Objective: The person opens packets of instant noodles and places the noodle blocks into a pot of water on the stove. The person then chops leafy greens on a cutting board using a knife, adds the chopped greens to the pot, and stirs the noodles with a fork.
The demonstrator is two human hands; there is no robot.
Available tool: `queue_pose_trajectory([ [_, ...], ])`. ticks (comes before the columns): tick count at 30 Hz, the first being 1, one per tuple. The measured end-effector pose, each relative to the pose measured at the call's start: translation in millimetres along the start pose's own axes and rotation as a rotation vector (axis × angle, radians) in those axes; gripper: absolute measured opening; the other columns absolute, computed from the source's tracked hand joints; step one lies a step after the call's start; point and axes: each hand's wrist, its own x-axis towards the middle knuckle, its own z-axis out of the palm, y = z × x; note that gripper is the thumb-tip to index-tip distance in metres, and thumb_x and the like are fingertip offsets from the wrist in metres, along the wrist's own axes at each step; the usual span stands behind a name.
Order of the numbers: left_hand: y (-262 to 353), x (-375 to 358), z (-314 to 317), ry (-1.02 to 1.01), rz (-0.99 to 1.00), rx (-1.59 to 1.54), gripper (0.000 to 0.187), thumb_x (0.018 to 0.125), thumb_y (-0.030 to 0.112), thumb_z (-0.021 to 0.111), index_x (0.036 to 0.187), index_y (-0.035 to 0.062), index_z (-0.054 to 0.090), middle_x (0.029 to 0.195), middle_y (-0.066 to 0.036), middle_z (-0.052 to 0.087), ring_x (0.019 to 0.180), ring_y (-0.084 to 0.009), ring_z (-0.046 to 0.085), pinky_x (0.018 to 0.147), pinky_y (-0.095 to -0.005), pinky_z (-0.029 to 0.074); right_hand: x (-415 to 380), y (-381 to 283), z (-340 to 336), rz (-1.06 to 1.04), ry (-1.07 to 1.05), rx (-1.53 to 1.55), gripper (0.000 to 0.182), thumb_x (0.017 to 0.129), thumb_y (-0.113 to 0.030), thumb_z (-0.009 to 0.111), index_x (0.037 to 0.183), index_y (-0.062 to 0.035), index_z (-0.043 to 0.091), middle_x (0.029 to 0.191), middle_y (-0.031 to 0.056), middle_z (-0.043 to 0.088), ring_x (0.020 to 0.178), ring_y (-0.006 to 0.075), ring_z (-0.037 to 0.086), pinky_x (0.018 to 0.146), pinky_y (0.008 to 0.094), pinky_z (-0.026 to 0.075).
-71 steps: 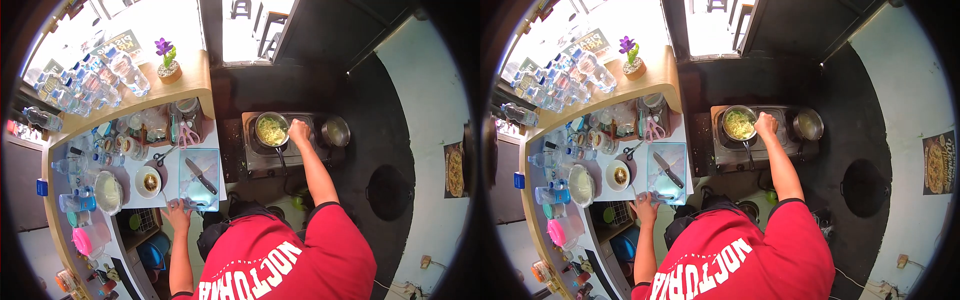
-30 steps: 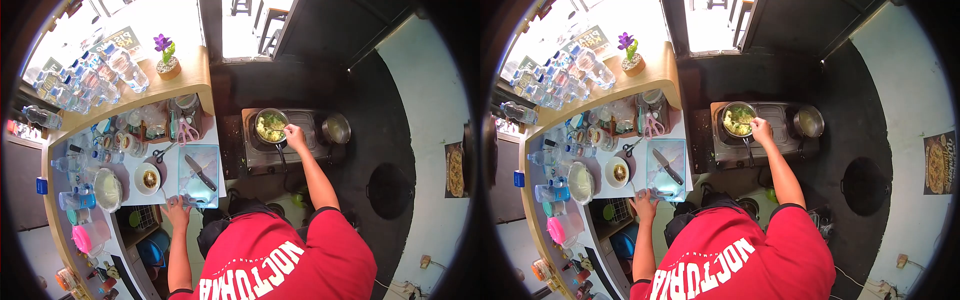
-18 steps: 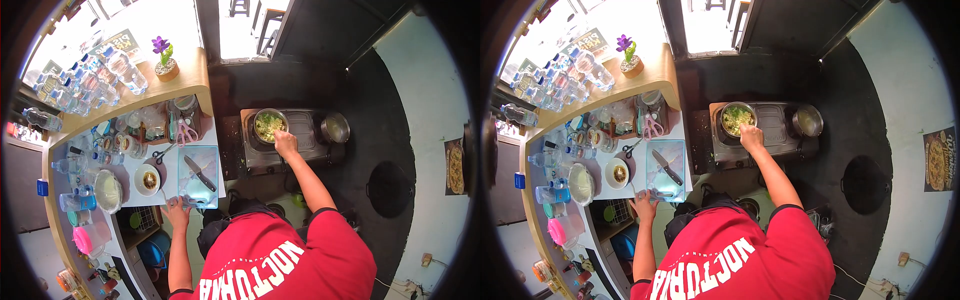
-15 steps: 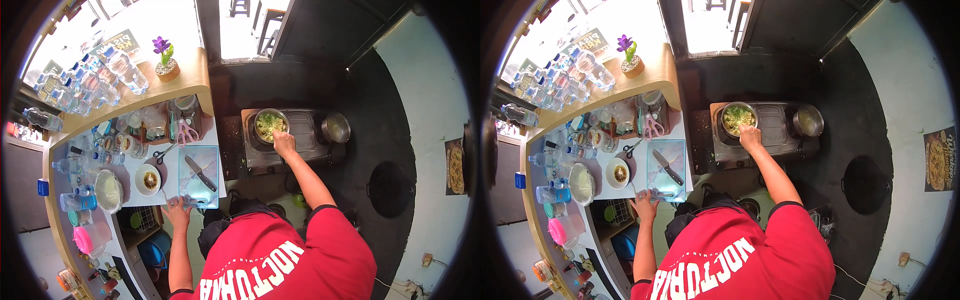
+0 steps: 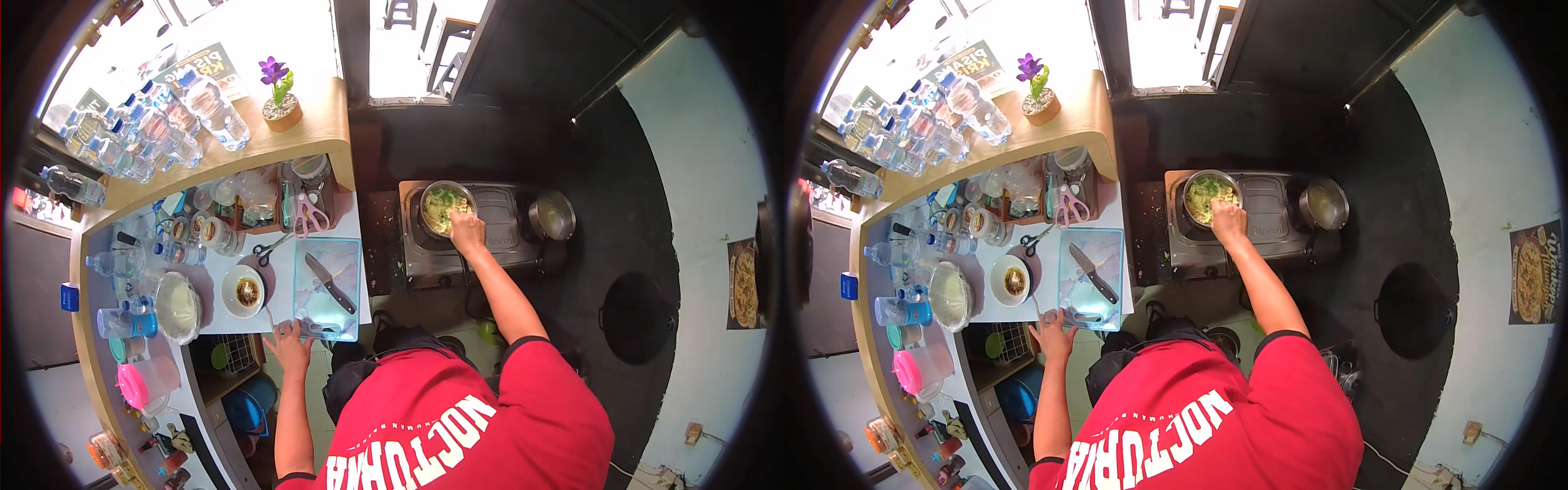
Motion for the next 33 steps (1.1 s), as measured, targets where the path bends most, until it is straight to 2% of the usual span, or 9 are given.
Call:
queue_pose_trajectory([
  [4, 0, -2, 0, -0.011, -0.004, -0.001, 0.071, 0.085, 0.042, 0.082, 0.148, 0.0198, 0.060, 0.150, -0.006, 0.058, 0.145, -0.0364, 0.045, 0.121, -0.0723, 0.022, 6, -1, -20, 0.055, 0.135, 0.067, 0.010, 0.093, -0.012, 0.062, 0.086, -0.0052, 0.063, 0.082, 0.0161, 0.072, 0.081, 0.0385, 0.073, 0.071, 0.0517, 0.058],
  [10, -2, -2, 4, 0.000, 0.015, 0.017, 0.072, 0.084, 0.043, 0.083, 0.149, 0.0197, 0.059, 0.149, -0.007, 0.058, 0.145, -0.0361, 0.046, 0.120, -0.0719, 0.022, 2, 24, 7, 0.029, -0.010, 0.012, 0.012, 0.096, -0.015, 0.061, 0.090, -0.0054, 0.065, 0.085, 0.0169, 0.074, 0.083, 0.0394, 0.073, 0.071, 0.0519, 0.058],
  [14, -3, -1, 7, 0.006, 0.004, 0.013, 0.073, 0.084, 0.045, 0.083, 0.148, 0.0198, 0.060, 0.149, -0.007, 0.058, 0.145, -0.0361, 0.046, 0.121, -0.0715, 0.022, 3, 6, -16, 0.118, 0.122, 0.101, 0.011, 0.095, -0.015, 0.061, 0.090, -0.0060, 0.065, 0.084, 0.0175, 0.073, 0.081, 0.0400, 0.073, 0.071, 0.0525, 0.058],
  [21, -3, 1, 4, 0.014, 0.022, 0.021, 0.071, 0.084, 0.044, 0.083, 0.148, 0.0200, 0.060, 0.147, -0.006, 0.060, 0.144, -0.0361, 0.047, 0.120, -0.0715, 0.023, 4, -2, 14, 0.118, 0.000, 0.029, 0.011, 0.094, -0.017, 0.063, 0.089, -0.0075, 0.065, 0.081, 0.0171, 0.073, 0.078, 0.0393, 0.074, 0.070, 0.0524, 0.058],
  [25, -3, -1, 2, 0.010, 0.007, 0.007, 0.071, 0.084, 0.044, 0.083, 0.147, 0.0197, 0.061, 0.146, -0.006, 0.060, 0.144, -0.0353, 0.047, 0.120, -0.0717, 0.023, 5, -6, 1, 0.103, 0.170, 0.119, 0.012, 0.094, -0.018, 0.064, 0.089, -0.0068, 0.065, 0.079, 0.0184, 0.072, 0.076, 0.0394, 0.073, 0.069, 0.0536, 0.058],
  [30, -4, 0, 7, 0.033, 0.014, -0.008, 0.070, 0.083, 0.042, 0.084, 0.146, 0.0191, 0.062, 0.145, -0.006, 0.061, 0.143, -0.0351, 0.048, 0.120, -0.0726, 0.022, 0, 7, 16, 0.070, 0.017, 0.051, 0.013, 0.094, -0.015, 0.064, 0.085, -0.0075, 0.065, 0.081, 0.0175, 0.073, 0.078, 0.0391, 0.073, 0.070, 0.0525, 0.057],
  [33, -4, -1, 6, 0.023, 0.000, -0.021, 0.070, 0.084, 0.040, 0.084, 0.147, 0.0188, 0.061, 0.146, -0.006, 0.061, 0.143, -0.0355, 0.048, 0.121, -0.0739, 0.019, 3, 4, 5, 0.104, 0.120, 0.130, 0.011, 0.093, -0.015, 0.064, 0.086, -0.0072, 0.066, 0.081, 0.0178, 0.073, 0.080, 0.0398, 0.073, 0.071, 0.0528, 0.057],
])
